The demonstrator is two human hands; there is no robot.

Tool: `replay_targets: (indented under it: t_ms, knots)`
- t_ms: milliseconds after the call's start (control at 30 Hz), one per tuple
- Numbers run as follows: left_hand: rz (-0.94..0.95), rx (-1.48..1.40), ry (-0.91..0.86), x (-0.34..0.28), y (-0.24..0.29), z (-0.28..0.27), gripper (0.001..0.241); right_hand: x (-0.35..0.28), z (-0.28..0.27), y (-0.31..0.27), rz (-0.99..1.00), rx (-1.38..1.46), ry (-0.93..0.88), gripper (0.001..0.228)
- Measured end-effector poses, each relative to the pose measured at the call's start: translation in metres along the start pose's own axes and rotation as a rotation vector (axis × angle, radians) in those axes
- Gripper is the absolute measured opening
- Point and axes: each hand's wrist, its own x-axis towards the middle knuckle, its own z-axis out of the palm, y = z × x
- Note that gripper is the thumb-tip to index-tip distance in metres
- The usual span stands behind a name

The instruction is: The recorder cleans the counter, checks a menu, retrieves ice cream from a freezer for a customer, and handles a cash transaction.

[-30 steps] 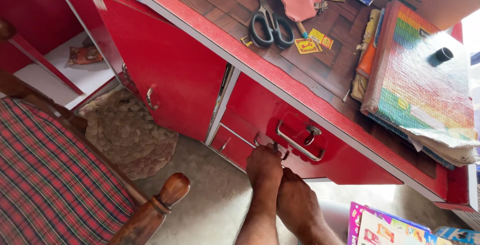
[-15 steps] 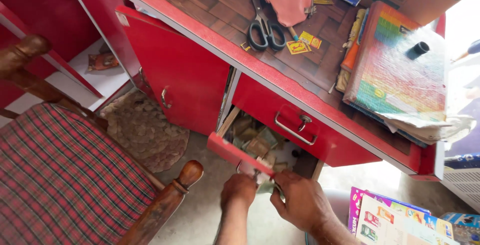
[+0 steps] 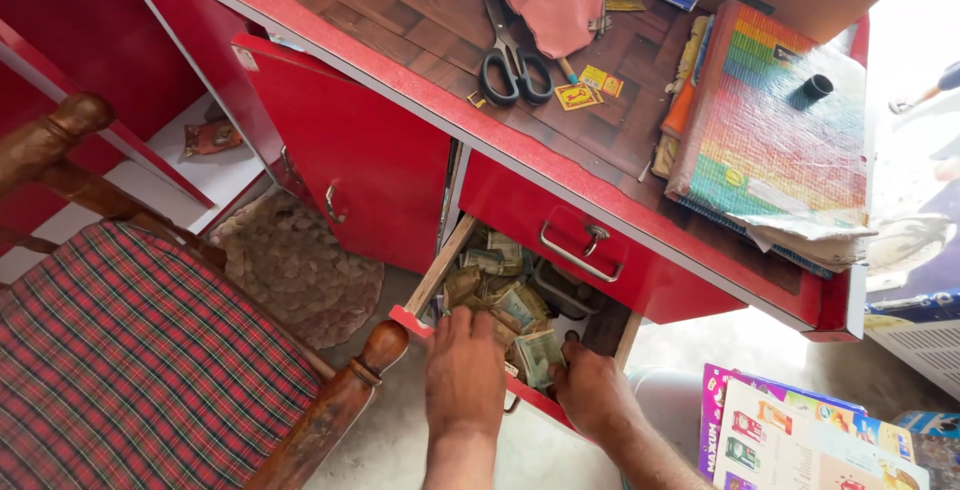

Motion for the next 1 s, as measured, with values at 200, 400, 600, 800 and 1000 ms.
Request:
replay_targets:
  t_ms: [200,400,600,800,1000]
  knots:
    - [0.069,0.03,-0.175,0.013,-0.005,0.024,0.014,0.009,-0.002,-0.011,0.152,-0.098,-0.014,0.06]
    - [0.104,-0.025,-0.152,0.016,-0.01,0.015,0.014,0.026,0.004,-0.02,-0.006,0.023,0.115,0.042]
    - [0.02,0.085,-0.343,0.038,-0.009,0.021,0.012,0.065,0.051,0.001,-0.03,0.083,0.092,0.044]
    - [-0.066,-0.002,-0.29,0.04,-0.009,0.035,0.01,0.106,0.085,0.031,-0.139,0.156,0.129,0.064]
    - [-0.077,-0.013,-0.261,0.046,-0.01,0.041,0.02,0.117,0.087,0.043,-0.07,0.117,0.134,0.055]
